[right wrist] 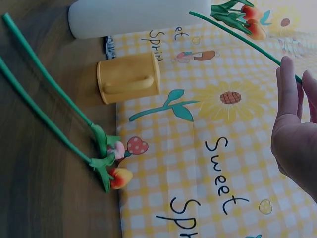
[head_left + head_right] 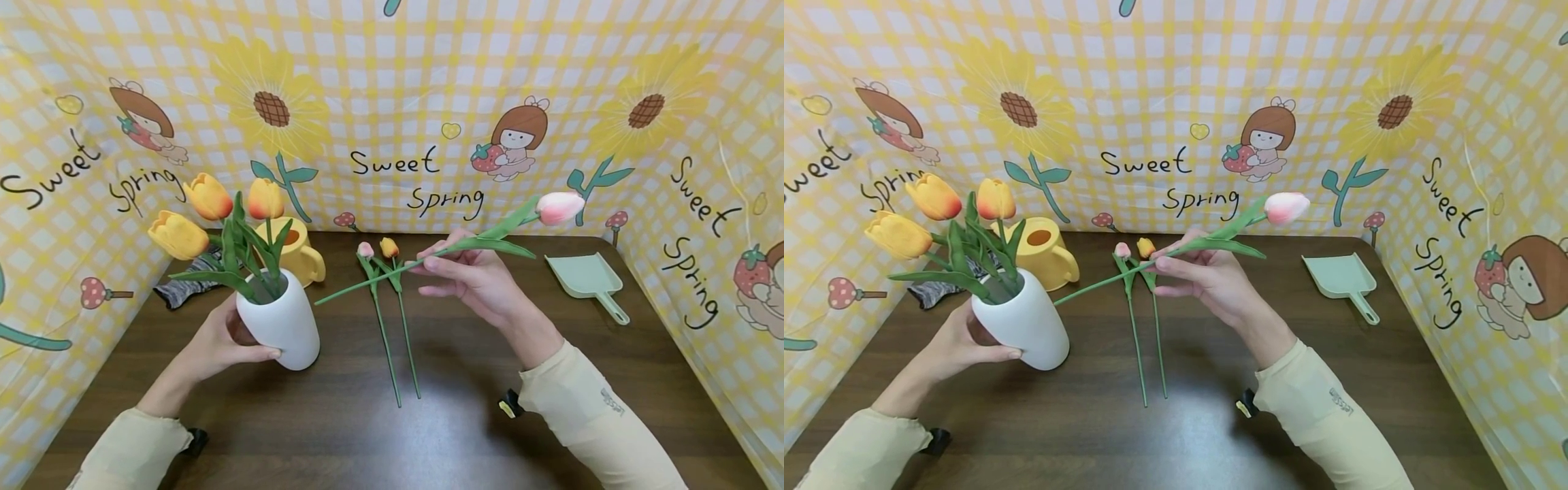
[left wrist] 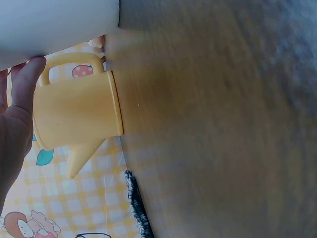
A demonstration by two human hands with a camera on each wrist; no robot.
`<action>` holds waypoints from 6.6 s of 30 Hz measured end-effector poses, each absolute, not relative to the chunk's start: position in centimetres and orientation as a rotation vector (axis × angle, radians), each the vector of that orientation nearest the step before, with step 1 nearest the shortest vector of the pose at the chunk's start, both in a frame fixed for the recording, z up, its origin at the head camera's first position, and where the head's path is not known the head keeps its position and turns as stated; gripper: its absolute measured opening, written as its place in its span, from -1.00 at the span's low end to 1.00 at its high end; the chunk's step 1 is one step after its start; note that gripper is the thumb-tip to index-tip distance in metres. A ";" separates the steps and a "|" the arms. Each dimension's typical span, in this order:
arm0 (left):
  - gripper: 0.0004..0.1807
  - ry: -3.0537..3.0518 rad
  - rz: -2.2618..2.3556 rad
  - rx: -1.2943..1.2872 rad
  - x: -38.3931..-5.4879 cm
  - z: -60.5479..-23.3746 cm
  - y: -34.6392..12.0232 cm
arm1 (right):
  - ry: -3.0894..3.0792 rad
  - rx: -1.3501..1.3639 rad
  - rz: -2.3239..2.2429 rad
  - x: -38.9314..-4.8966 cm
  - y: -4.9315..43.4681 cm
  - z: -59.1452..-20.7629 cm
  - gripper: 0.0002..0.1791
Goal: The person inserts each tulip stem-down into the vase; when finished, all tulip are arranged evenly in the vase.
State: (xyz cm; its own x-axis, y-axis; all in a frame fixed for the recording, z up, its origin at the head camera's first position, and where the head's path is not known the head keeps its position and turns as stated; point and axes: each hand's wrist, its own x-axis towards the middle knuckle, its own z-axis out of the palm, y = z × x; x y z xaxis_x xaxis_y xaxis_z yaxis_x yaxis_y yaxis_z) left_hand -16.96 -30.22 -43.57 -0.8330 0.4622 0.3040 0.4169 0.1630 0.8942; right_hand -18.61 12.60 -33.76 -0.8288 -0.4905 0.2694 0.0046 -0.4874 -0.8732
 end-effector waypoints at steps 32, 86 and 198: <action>0.08 2.386 1.786 0.894 -17.0 -43.5 -30.1 | 1.282 -0.973 -2.364 -18.6 8.6 -31.0 -0.88; 0.07 2.378 1.790 0.907 -17.1 -43.5 -30.1 | 1.576 -1.160 -2.370 -18.0 -2.0 -31.6 -0.74; 0.09 2.225 1.903 0.993 -17.0 -44.1 -29.9 | 2.092 0.089 -1.683 -25.7 10.0 -45.7 -0.31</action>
